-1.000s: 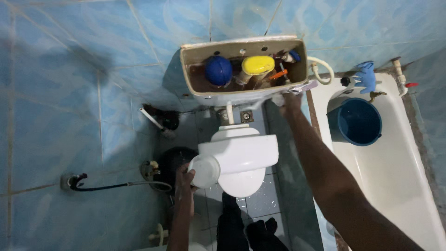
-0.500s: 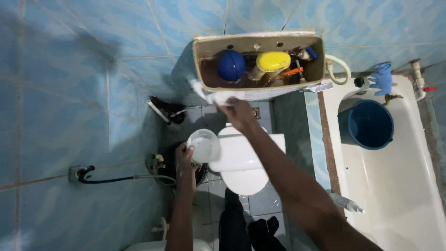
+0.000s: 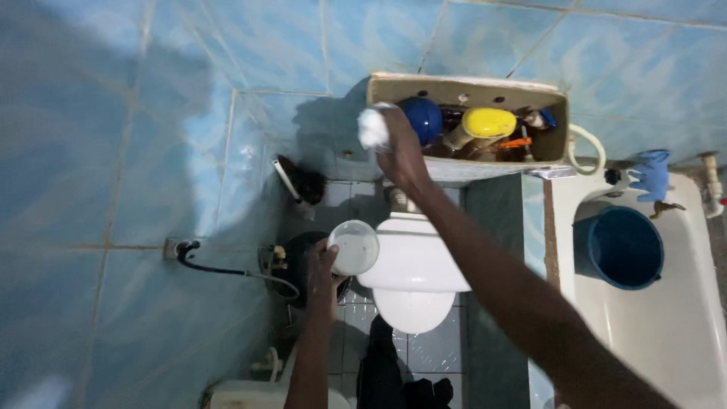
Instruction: The person wipes the interior of a toilet tank with a cloth, scrubs it with a brush, pours water from a cup to rinse the basin, and places the tank lid back onto the unit while holding a connector wire.
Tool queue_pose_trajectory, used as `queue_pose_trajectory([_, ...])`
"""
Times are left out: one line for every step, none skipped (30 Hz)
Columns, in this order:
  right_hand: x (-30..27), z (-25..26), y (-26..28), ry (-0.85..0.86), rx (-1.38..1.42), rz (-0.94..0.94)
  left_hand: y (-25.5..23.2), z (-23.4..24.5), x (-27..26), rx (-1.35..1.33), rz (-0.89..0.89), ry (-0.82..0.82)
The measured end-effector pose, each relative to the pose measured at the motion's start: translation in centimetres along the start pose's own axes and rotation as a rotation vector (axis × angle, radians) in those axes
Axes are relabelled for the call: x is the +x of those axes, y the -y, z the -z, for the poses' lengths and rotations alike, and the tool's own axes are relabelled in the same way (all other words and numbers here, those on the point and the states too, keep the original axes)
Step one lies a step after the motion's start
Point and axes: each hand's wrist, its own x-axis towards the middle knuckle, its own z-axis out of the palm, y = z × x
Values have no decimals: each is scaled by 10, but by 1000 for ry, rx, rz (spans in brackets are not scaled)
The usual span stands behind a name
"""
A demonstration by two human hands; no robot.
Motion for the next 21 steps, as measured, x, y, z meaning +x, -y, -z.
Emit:
queue_pose_trajectory([21, -3, -2, 122, -207, 105, 0, 0, 0, 1, -2, -1])
queue_pose_trajectory([39, -2, -6, 174, -313, 104, -1, 0, 1, -5, -9, -5])
queue_pose_trajectory([55, -2, -9, 226, -420, 104, -4, -1, 2, -12, -16, -10])
queue_pose_trajectory([64, -3, -10, 275, -527, 103, -7, -1, 2, -17, -24, -13])
queue_pose_trajectory([68, -4, -11, 290, -573, 96, -11, 0, 1, -2, -41, 0])
queue_pose_trajectory([72, -5, -12, 303, -620, 90, -15, 1, 0, 12, -59, 13])
queue_pose_trajectory([75, -8, -14, 316, -667, 85, -20, 1, 0, 26, -77, 25])
queue_pose_trajectory([72, -15, -13, 424, -683, 159, -24, 1, 0, 17, -78, 18])
queue_pose_trajectory([62, -25, -11, 531, -697, 233, -29, 0, 2, 7, -79, 11])
queue_pose_trajectory([53, -33, -11, 638, -712, 303, -33, 0, 4, 0, -81, 7])
queue_pose_trajectory([42, -38, -13, 720, -745, 344, -37, 0, 6, -9, -76, 3])
queue_pose_trajectory([32, -42, -15, 800, -777, 384, -41, 1, 8, -17, -73, -1])
queue_pose_trajectory([27, -45, -20, 881, -809, 423, -45, 1, 11, -25, -69, -5])
queue_pose_trajectory([29, -45, -26, 857, -810, 433, -48, 3, 12, -18, -80, 5])
queue_pose_trajectory([33, -44, -31, 832, -811, 443, -50, 4, 13, -11, -91, 14])
queue_pose_trajectory([38, -43, -35, 810, -812, 454, -53, 5, 14, -6, -100, 22])
queue_pose_trajectory([48, -41, -38, 684, -738, 425, -56, 6, 16, 8, -93, 11])
queue_pose_trajectory([59, -37, -40, 563, -660, 396, -58, 7, 15, 20, -82, -2])
queue_pose_trajectory([68, -33, -40, 443, -582, 366, -59, 7, 14, 33, -70, -15])
queue_pose_trajectory([75, -27, -41, 447, -645, 323, -60, 7, 14, 32, -74, -15])
queue_pose_trajectory([83, -18, -43, 451, -708, 279, -60, 6, 14, 32, -78, -16])
